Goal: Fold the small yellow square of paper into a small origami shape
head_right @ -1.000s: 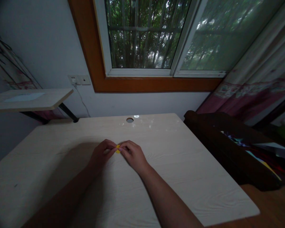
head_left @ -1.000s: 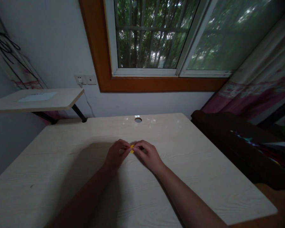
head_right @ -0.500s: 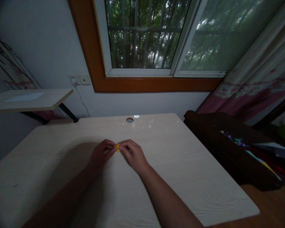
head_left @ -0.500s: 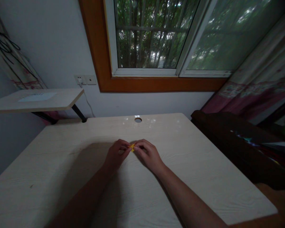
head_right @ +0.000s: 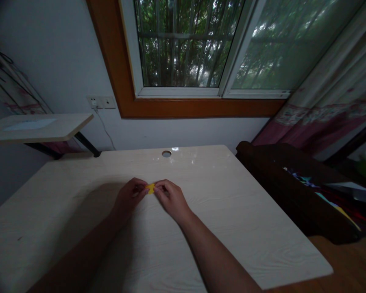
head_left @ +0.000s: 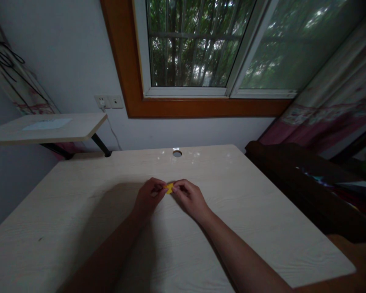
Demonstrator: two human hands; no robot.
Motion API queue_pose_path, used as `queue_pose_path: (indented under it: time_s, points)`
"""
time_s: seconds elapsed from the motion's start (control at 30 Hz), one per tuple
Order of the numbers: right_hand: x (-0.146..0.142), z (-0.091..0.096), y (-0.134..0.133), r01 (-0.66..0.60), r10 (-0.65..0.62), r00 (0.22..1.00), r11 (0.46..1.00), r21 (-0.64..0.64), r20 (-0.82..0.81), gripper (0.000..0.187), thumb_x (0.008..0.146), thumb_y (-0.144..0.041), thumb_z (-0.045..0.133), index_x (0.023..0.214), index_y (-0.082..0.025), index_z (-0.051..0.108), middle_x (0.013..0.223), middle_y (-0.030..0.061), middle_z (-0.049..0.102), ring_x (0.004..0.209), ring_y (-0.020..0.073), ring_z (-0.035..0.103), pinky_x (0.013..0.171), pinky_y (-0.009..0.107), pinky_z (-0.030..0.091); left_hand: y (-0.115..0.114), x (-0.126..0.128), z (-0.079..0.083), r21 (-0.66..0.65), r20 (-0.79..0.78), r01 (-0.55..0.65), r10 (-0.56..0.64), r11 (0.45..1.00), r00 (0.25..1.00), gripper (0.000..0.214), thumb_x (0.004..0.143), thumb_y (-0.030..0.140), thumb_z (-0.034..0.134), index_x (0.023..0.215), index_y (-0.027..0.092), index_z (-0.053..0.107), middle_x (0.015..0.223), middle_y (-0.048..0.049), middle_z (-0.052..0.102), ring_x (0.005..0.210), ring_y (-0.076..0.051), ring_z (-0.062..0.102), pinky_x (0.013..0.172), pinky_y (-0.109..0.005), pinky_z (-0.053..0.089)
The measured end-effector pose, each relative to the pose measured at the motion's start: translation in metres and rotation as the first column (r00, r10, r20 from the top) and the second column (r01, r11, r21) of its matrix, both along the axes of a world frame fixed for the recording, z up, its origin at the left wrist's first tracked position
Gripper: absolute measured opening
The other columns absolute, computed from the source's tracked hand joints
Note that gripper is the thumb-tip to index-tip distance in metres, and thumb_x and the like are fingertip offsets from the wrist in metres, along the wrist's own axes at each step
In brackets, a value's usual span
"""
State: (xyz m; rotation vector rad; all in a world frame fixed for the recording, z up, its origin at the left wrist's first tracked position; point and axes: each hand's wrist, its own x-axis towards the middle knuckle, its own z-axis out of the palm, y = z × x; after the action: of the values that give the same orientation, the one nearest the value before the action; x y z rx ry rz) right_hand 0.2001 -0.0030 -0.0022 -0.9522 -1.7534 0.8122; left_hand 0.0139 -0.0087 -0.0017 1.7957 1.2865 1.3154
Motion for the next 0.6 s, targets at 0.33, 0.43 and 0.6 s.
queue_pose_path:
  time_s: [0.33, 0.43, 0.6]
  points:
    - [0.001, 0.005, 0.000, -0.048, 0.041, 0.994, 0.996, 0.078, 0.097, 0.008, 0.091, -0.024, 0.058, 0.096, -0.022, 0.063, 0.093, 0.0050, 0.069, 0.084, 0.0169, 0.063, 0.078, 0.029, 0.050, 0.001, 0.001, -0.002, 0.166, -0.105, 0.071, -0.054, 0.984, 0.993, 0.003, 0.084, 0.021, 0.062, 0.087, 0.019, 0.061, 0.088, -0.0038, 0.063, 0.080, -0.014, 0.061, 0.073, -0.027, 0.053]
    - [0.000, 0.008, -0.001, -0.078, 0.069, 0.994, 0.991, 0.105, 0.087, 0.008, 0.091, -0.022, 0.057, 0.096, -0.022, 0.064, 0.095, 0.0050, 0.069, 0.086, 0.0171, 0.064, 0.080, 0.030, 0.050, 0.001, 0.001, -0.002, 0.213, -0.146, 0.067, -0.036, 0.975, 0.989, 0.000, 0.085, 0.019, 0.061, 0.085, 0.019, 0.061, 0.087, -0.0035, 0.063, 0.080, -0.015, 0.061, 0.074, -0.028, 0.052]
    - [-0.002, 0.013, -0.003, -0.032, 0.032, 0.999, 0.988, 0.151, 0.005, 0.011, 0.090, -0.021, 0.059, 0.099, -0.023, 0.066, 0.102, 0.0065, 0.069, 0.094, 0.0182, 0.064, 0.083, 0.032, 0.052, 0.002, -0.001, 0.000, 0.240, -0.168, 0.029, 0.012, 0.970, 0.986, 0.003, 0.085, 0.018, 0.061, 0.082, 0.019, 0.061, 0.084, -0.0035, 0.063, 0.077, -0.014, 0.061, 0.072, -0.028, 0.052]
